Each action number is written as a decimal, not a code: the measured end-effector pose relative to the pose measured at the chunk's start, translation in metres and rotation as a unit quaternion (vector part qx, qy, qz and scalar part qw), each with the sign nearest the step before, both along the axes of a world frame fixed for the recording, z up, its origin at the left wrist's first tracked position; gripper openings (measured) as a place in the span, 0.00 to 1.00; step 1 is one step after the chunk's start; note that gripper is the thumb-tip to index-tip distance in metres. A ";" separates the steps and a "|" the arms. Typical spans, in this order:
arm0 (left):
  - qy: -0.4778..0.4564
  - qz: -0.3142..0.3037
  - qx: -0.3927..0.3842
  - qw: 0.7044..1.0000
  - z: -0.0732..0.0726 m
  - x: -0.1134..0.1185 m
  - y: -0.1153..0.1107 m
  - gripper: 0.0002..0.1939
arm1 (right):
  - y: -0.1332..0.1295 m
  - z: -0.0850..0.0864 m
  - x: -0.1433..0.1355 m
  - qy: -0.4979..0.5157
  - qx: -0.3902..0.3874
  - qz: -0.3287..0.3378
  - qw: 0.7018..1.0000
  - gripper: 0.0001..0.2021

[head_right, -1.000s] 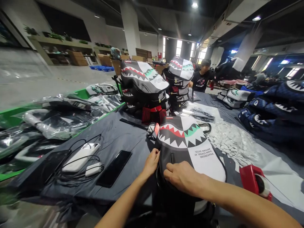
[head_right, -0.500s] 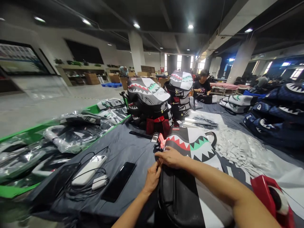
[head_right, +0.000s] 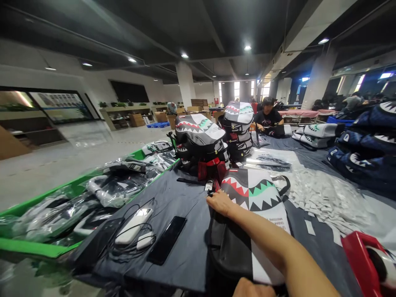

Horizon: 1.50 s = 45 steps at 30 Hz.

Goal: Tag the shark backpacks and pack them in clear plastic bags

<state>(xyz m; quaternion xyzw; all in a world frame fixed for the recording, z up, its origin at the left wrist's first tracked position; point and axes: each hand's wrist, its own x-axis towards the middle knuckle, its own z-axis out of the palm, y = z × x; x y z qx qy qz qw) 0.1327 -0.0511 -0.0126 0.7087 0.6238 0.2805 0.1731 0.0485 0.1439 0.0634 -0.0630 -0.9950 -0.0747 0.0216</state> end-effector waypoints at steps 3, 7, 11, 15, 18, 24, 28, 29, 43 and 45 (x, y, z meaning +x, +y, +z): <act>-0.016 -0.006 -0.041 0.999 0.018 0.013 0.029 0.12 | -0.017 0.017 0.076 0.058 -0.038 0.015 0.997 0.12; -0.028 0.053 -0.058 0.997 0.041 0.009 0.043 0.14 | -0.057 0.010 0.217 0.177 -0.100 0.039 0.978 0.11; 0.130 0.049 0.063 0.988 0.042 0.029 0.046 0.11 | -0.096 -0.036 0.289 0.327 -0.093 -0.060 0.938 0.19; 0.243 -0.033 0.219 0.944 0.041 0.052 0.042 0.06 | -0.114 -0.066 0.284 0.483 -0.103 -0.139 0.858 0.09; 0.234 -0.064 0.294 0.924 0.052 0.044 0.032 0.04 | -0.119 -0.067 0.271 0.526 -0.107 -0.171 0.826 0.08; 0.303 -0.065 0.290 0.905 0.050 -0.015 0.030 0.23 | -0.125 -0.065 0.278 0.556 -0.195 -0.243 0.770 0.05; 0.324 -0.110 0.306 0.888 0.022 -0.032 0.034 0.19 | -0.117 -0.080 0.302 0.558 -0.211 -0.306 0.742 0.08; 0.319 -0.114 0.318 0.886 0.017 -0.032 0.033 0.18 | -0.108 -0.084 0.306 0.570 -0.197 -0.330 0.726 0.09; 0.171 -0.068 0.378 0.907 0.021 -0.024 0.033 0.16 | 0.043 -0.080 0.257 0.480 -0.280 -0.455 0.696 0.07; 0.131 -0.104 0.367 0.915 0.011 -0.013 0.016 0.17 | 0.000 -0.097 0.272 0.490 -0.274 -0.455 0.692 0.07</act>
